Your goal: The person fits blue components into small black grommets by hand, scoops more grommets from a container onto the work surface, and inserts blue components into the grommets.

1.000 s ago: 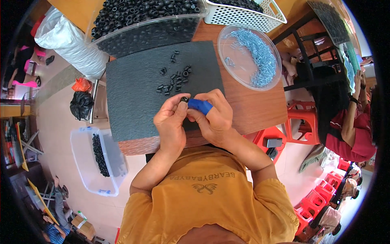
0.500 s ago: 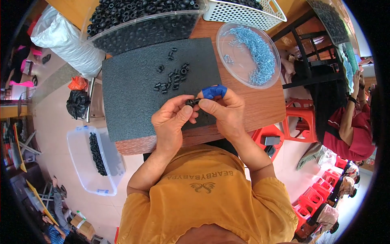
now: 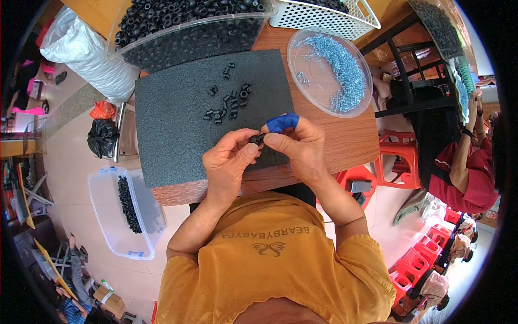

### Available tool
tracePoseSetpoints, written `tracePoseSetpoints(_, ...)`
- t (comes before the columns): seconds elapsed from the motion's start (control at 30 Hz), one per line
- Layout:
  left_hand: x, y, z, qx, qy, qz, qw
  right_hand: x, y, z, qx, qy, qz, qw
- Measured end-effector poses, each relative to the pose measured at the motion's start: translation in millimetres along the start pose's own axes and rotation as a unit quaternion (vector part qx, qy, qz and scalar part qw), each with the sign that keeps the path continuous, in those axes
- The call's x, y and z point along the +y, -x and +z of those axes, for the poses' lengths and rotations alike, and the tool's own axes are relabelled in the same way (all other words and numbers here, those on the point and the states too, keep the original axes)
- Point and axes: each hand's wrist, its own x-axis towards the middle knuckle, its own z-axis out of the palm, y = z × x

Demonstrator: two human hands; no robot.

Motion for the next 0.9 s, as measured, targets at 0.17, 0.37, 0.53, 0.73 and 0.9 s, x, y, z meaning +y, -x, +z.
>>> tracePoseSetpoints(0.17, -2.9, -0.4, -2.4, -0.007, -0.008, 0.003, 1.000, -1.6, 0.5, 0.8, -0.002, 0.032, -0.007, 0.999)
tracePoseSetpoints(0.37, -1.4, -0.2, -1.8, -0.014, -0.002, -0.016, 1.000, 1.3, 1.5, 1.1, -0.008, 0.034, -0.022, 0.999)
tracePoseSetpoints(0.53, -2.2, -1.2, -3.4, -0.028, 0.034, -0.048, 0.998, -4.0, 0.3, -0.3, -0.008, -0.007, -0.002, 1.000)
tracePoseSetpoints(0.73, -2.7, -2.0, -2.5, -0.026, 0.044, -0.042, 0.998, -0.3, -0.8, -1.7, -0.017, -0.019, 0.015, 1.000)
tracePoseSetpoints(0.9, -2.6, -1.4, -3.3, -0.026, 0.037, -0.046, 0.998, 1.2, -0.3, -0.7, -0.014, -0.002, 0.014, 1.000)
